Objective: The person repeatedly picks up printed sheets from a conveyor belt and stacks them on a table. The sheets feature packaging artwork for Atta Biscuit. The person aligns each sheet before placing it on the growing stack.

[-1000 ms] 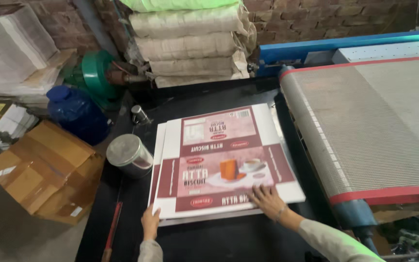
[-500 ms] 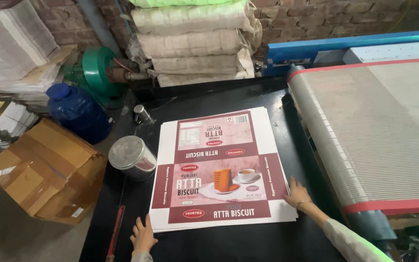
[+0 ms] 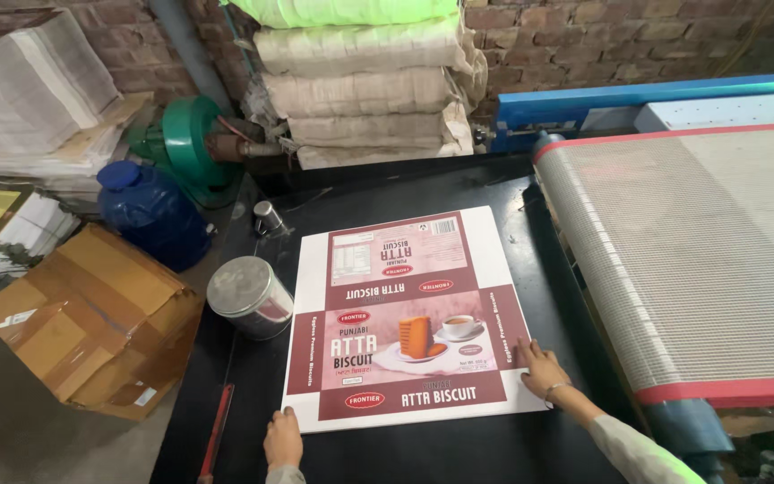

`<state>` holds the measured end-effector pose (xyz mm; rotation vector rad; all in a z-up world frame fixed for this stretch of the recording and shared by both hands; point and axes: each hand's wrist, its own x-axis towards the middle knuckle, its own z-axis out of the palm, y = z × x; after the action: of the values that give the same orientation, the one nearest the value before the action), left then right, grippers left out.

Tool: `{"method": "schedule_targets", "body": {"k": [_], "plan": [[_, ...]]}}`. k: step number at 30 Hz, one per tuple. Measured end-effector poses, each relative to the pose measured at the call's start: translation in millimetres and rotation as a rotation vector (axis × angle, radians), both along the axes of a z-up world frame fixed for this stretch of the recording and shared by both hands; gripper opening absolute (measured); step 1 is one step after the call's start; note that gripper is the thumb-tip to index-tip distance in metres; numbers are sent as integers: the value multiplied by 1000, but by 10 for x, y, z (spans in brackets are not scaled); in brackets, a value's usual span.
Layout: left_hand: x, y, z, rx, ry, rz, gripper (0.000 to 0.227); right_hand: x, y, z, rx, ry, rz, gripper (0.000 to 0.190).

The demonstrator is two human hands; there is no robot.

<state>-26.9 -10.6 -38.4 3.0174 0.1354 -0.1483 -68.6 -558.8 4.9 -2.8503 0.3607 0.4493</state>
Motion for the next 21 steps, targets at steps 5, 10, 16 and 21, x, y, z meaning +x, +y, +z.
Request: {"method": "schedule_targets", "body": {"k": [5,10,16,21], "plan": [[-145,-10,76,-27,78,44,68,77,10,243,-97,186,44,94],[-420,-346,90,-72,52,97,87,100,-254,911,-215,62,191,78],[-748,-1183,12,-229,-6,-96,87,-351,-458,1644,71,-564,208,42],[-1036,-1865,-72,-351,-124,-204,79,-551,-523,2017,99,-643,155,25]]}}
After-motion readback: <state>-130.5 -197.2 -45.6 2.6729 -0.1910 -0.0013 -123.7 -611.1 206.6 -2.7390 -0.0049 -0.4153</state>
